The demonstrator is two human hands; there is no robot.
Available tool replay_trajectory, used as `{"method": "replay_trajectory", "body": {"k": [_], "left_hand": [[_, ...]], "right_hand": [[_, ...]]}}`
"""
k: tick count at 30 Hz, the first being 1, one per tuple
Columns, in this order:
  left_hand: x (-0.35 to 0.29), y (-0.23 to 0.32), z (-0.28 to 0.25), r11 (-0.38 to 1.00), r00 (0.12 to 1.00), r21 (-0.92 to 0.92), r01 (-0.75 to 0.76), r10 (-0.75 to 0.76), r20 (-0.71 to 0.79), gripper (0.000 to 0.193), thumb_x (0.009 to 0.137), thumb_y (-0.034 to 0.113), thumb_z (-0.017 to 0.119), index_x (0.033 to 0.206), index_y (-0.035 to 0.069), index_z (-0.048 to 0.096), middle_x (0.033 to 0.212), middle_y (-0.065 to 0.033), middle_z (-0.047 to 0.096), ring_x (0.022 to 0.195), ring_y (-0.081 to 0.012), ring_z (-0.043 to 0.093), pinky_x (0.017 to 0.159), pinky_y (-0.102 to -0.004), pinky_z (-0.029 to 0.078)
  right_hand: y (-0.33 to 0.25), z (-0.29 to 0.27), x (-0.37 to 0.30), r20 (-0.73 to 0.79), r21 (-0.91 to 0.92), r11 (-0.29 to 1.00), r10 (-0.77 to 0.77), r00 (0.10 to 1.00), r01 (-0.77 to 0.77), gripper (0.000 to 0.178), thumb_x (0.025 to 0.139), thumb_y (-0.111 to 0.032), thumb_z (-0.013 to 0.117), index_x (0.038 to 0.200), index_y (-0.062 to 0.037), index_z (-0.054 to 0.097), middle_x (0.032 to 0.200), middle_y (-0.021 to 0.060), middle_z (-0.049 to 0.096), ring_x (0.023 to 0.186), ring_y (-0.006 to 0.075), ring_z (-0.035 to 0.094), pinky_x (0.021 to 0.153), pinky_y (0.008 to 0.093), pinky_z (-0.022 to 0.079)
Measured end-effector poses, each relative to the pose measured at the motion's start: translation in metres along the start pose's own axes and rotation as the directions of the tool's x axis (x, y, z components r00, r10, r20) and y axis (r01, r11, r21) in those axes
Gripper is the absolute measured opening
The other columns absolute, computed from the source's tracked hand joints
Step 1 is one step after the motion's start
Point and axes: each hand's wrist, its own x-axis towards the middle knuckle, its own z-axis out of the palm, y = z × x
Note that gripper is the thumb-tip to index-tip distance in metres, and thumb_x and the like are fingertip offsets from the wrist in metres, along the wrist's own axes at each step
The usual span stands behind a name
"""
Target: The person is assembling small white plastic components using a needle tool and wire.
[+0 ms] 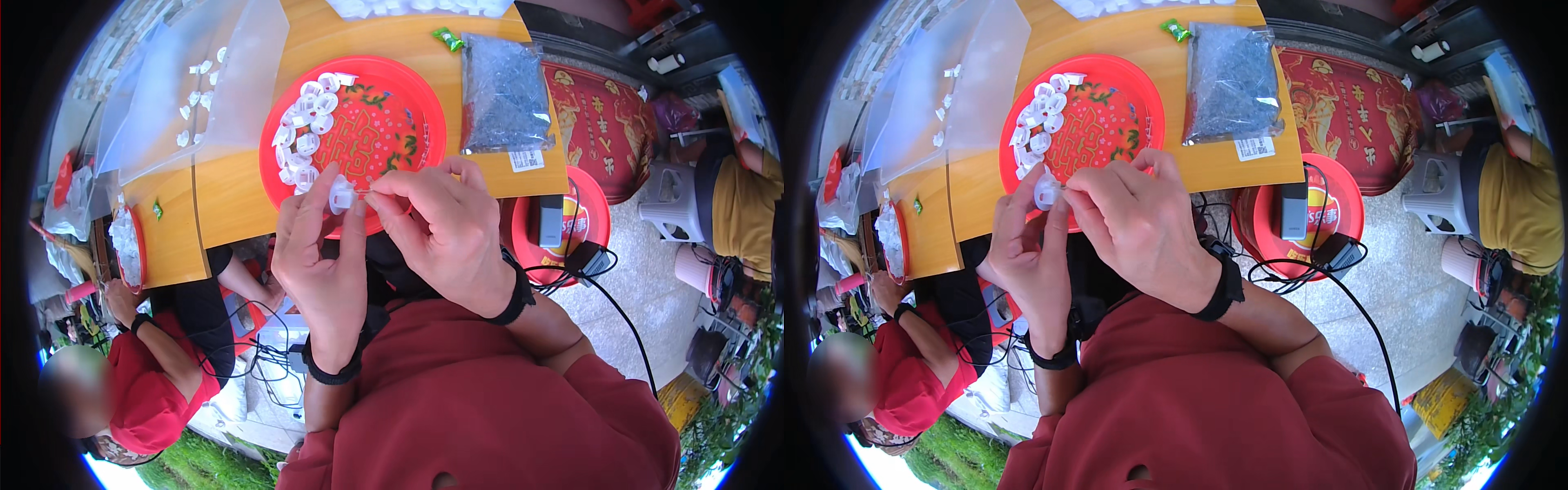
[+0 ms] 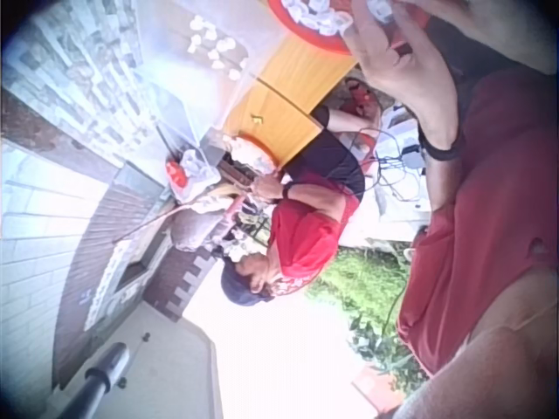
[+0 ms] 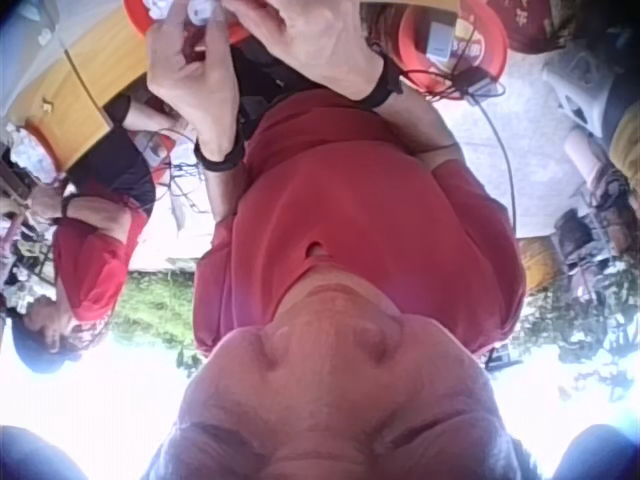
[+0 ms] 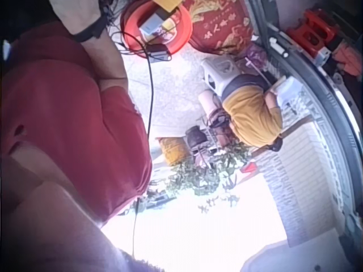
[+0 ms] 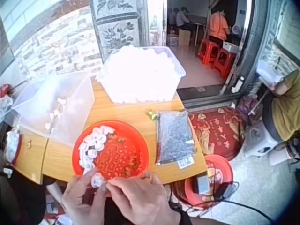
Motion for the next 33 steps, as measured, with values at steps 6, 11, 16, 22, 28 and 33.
{"method": "replay_trajectory", "body": {"k": [6, 11, 16, 22, 28, 33], "left_hand": [[0.002, -0.002, -0.001, 1.000, 1.000, -0.025, 0.002, -0.002, 0.007, 0.039, 0.081, -0.004, 0.072, 0.118, 0.003, 0.066, 0.091, -0.0046, 0.060, 0.080, -0.0114, 0.064, 0.071, -0.0239, 0.055], [0.002, -0.002, -0.002, 1.000, 1.000, -0.006, 0.016, -0.015, 0.020, 0.038, 0.081, -0.004, 0.072, 0.118, 0.003, 0.066, 0.092, -0.0048, 0.061, 0.080, -0.0116, 0.064, 0.071, -0.0240, 0.055], [0.003, -0.002, -0.003, 0.998, 0.996, -0.046, 0.049, -0.045, 0.076, 0.038, 0.083, -0.003, 0.070, 0.120, 0.002, 0.065, 0.094, -0.0051, 0.060, 0.083, -0.0107, 0.063, 0.072, -0.0237, 0.055], [0.002, -0.010, -0.008, 0.919, 0.952, -0.274, 0.282, -0.232, 0.202, 0.036, 0.087, 0.001, 0.068, 0.122, -0.001, 0.062, 0.102, -0.0031, 0.060, 0.089, -0.0090, 0.061, 0.076, -0.0225, 0.053], [0.001, -0.006, -0.006, 0.928, 0.951, -0.234, 0.291, -0.254, 0.176, 0.036, 0.087, 0.001, 0.068, 0.122, -0.001, 0.062, 0.101, -0.0022, 0.060, 0.088, -0.0085, 0.060, 0.075, -0.0210, 0.052], [0.000, -0.005, -0.007, 0.979, 0.976, -0.084, 0.186, -0.174, 0.134, 0.037, 0.086, 0.000, 0.069, 0.122, 0.002, 0.063, 0.099, -0.0022, 0.059, 0.086, -0.0085, 0.060, 0.073, -0.0208, 0.052]], "right_hand": [[0.000, 0.001, 0.000, 0.007, 0.002, 1.000, 0.019, 1.000, -0.019, 0.017, 0.076, -0.004, 0.076, 0.089, -0.0081, 0.065, 0.072, 0.0000, 0.065, 0.058, 0.0161, 0.060, 0.069, 0.0321, 0.044], [-0.001, 0.001, 0.001, 0.007, -0.046, 0.999, -0.019, 1.000, 0.019, 0.016, 0.077, -0.005, 0.076, 0.088, -0.0079, 0.065, 0.073, 0.0006, 0.066, 0.058, 0.0170, 0.061, 0.069, 0.0319, 0.045], [0.002, -0.001, 0.000, 0.027, 0.059, 0.995, 0.083, 0.996, -0.085, 0.013, 0.078, -0.005, 0.075, 0.088, -0.0077, 0.067, 0.073, 0.0014, 0.066, 0.058, 0.0181, 0.060, 0.070, 0.0308, 0.045], [-0.001, -0.004, 0.001, 0.068, 0.108, 0.973, 0.199, 0.978, -0.206, 0.012, 0.077, -0.007, 0.076, 0.086, -0.0083, 0.068, 0.073, 0.0023, 0.067, 0.057, 0.0181, 0.059, 0.070, 0.0302, 0.045], [0.000, -0.003, -0.001, 0.083, 0.074, 0.982, 0.167, 0.982, -0.173, 0.013, 0.077, -0.007, 0.076, 0.087, -0.0091, 0.067, 0.073, 0.0019, 0.067, 0.059, 0.0177, 0.061, 0.070, 0.0315, 0.045], [0.003, -0.001, -0.001, 0.067, 0.004, 0.999, 0.032, 0.997, -0.032, 0.016, 0.077, -0.006, 0.075, 0.089, -0.0087, 0.065, 0.073, 0.0016, 0.066, 0.062, 0.0182, 0.063, 0.070, 0.0334, 0.046]]}}
